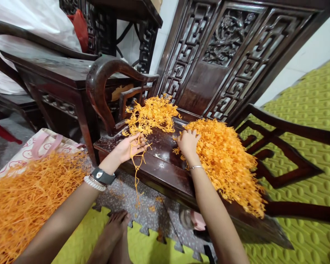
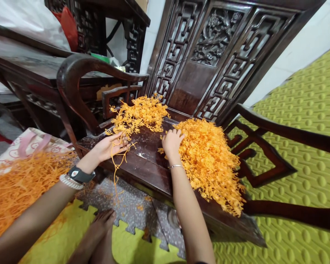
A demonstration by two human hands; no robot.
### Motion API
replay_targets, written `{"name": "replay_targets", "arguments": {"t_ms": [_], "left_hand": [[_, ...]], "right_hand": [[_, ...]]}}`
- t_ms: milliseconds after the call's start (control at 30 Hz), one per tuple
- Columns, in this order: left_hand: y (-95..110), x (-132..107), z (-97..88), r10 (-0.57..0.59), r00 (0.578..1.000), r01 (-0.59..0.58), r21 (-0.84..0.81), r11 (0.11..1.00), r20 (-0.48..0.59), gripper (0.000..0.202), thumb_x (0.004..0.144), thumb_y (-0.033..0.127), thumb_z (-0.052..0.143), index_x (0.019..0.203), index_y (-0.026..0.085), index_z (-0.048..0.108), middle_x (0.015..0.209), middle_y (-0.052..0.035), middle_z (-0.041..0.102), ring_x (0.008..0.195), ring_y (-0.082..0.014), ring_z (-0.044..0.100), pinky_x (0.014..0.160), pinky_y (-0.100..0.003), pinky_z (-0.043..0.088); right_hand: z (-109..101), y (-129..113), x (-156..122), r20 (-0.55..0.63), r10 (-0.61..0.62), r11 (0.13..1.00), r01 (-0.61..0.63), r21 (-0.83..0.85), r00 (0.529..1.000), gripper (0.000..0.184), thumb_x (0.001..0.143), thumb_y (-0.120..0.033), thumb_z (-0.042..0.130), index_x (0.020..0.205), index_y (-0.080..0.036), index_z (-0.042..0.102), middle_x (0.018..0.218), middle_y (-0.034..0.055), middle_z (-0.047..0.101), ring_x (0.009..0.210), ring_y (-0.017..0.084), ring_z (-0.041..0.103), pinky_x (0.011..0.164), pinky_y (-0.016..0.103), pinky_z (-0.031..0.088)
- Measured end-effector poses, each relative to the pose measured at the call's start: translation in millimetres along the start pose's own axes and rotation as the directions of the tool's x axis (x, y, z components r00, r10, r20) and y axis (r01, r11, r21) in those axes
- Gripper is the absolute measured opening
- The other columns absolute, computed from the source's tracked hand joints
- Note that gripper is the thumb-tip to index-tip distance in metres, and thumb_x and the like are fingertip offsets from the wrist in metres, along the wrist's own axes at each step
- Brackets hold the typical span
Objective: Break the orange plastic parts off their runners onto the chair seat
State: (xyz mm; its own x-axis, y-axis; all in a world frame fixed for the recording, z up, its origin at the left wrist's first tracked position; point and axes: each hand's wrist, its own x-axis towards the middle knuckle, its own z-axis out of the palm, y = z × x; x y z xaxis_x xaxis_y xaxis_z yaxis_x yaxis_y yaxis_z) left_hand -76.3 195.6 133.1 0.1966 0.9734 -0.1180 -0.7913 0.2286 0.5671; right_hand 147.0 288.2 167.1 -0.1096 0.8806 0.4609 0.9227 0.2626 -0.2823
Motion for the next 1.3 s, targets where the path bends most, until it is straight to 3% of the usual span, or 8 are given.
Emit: {"name": "replay_targets", "arguments": {"t_ms": [333,500,567,667,767,967,1167,1300], "left_hand": [[-6.1,-4.3,2.4,0.071,0.997,-0.072,0.1,0.992,0.005,0.025,0.082,-0.001,0.045,0.085,0.008,0.068,0.093,-0.0109,0.072,0.08,-0.0148,0.067,0.086,-0.032,0.053],[-8.8,-4.6,4.6,0.116,0.992,-0.122,0.17,0.978,0.043,0.03,0.076,-0.003,0.048,0.092,0.01,0.069,0.095,-0.0095,0.072,0.082,-0.0136,0.066,0.085,-0.03,0.051],[-10.4,-4.2,5.3,0.139,0.989,-0.147,0.204,0.968,0.053,0.028,0.074,-0.002,0.051,0.091,0.01,0.069,0.092,-0.0095,0.072,0.08,-0.0134,0.066,0.081,-0.027,0.051],[-13.6,-2.5,4.3,0.174,0.983,-0.183,0.251,0.95,0.055,0.021,0.071,0.0,0.054,0.083,0.01,0.069,0.08,-0.007,0.07,0.069,-0.0117,0.063,0.069,-0.022,0.05],[-17.0,-1.3,2.7,0.186,0.98,-0.196,0.295,0.935,0.063,0.011,0.072,0.005,0.057,0.074,0.012,0.065,0.067,-0.0022,0.063,0.059,-0.009,0.056,0.058,-0.019,0.046],[-19.5,-3.9,4.8,0.124,0.984,-0.164,0.394,0.905,0.124,0.021,0.079,0.027,0.063,0.065,0.013,0.056,0.048,0.0075,0.034,0.042,-0.0049,0.03,0.045,-0.018,0.031],[-22.3,-8.3,10.4,0.207,0.962,-0.271,0.529,0.804,0.178,0.015,0.076,0.028,0.067,0.074,0.014,0.061,0.058,0.0037,0.048,0.053,-0.0088,0.043,0.053,-0.02,0.034],[-32.1,-9.4,12.5,0.24,0.944,-0.33,0.621,0.711,0.226,0.013,0.073,0.024,0.07,0.074,0.013,0.062,0.065,0.0013,0.056,0.06,-0.0104,0.046,0.06,-0.021,0.035]], "right_hand": [[8.5,-4.1,-4.8,0.048,-0.021,0.999,0.022,-0.028,0.999,0.025,0.079,-0.011,0.043,0.075,-0.009,0.067,0.092,0.0182,0.064,0.109,0.034,0.044,0.103,0.061,0.004],[12.6,-32.9,-17.9,0.022,-0.135,0.952,0.123,0.28,0.991,0.038,0.096,-0.03,0.024,0.11,-0.018,0.057,0.111,0.0107,0.061,0.102,0.021,0.053,0.096,0.04,0.036],[14.4,-48.0,-25.7,0.06,-0.207,0.785,0.128,0.606,0.977,0.041,0.097,-0.041,0.022,0.119,-0.023,0.051,0.117,0.0077,0.058,0.1,0.018,0.054,0.085,0.031,0.045],[12.9,-63.5,-35.1,0.18,-0.307,0.366,-0.058,0.929,0.935,0.038,0.09,-0.051,0.041,0.121,-0.028,0.048,0.116,0.0056,0.057,0.094,0.017,0.056,0.074,0.029,0.049],[9.9,-65.1,-38.7,0.349,-0.339,0.241,-0.278,0.93,0.874,0.037,0.084,-0.05,0.053,0.114,-0.028,0.051,0.097,0.0023,0.062,0.077,0.014,0.057,0.063,0.025,0.048],[15.3,-58.5,-41.1,0.528,-0.309,0.219,-0.481,0.849,0.791,0.027,0.077,-0.045,0.064,0.09,-0.022,0.057,0.074,-0.0028,0.056,0.064,0.01,0.054,0.059,0.022,0.045],[13.8,-61.9,-42.3,0.526,-0.339,0.205,-0.484,0.85,0.78,0.036,0.076,-0.044,0.061,0.106,-0.027,0.05,0.072,-0.0046,0.053,0.051,0.009,0.048,0.042,0.02,0.033],[18.6,-64.0,-42.1,0.494,-0.216,0.32,-0.417,0.851,0.842,0.033,0.075,-0.052,0.06,0.083,-0.02,0.054,0.055,-0.0077,0.04,0.04,0.005,0.028,0.039,0.02,0.019]]}}
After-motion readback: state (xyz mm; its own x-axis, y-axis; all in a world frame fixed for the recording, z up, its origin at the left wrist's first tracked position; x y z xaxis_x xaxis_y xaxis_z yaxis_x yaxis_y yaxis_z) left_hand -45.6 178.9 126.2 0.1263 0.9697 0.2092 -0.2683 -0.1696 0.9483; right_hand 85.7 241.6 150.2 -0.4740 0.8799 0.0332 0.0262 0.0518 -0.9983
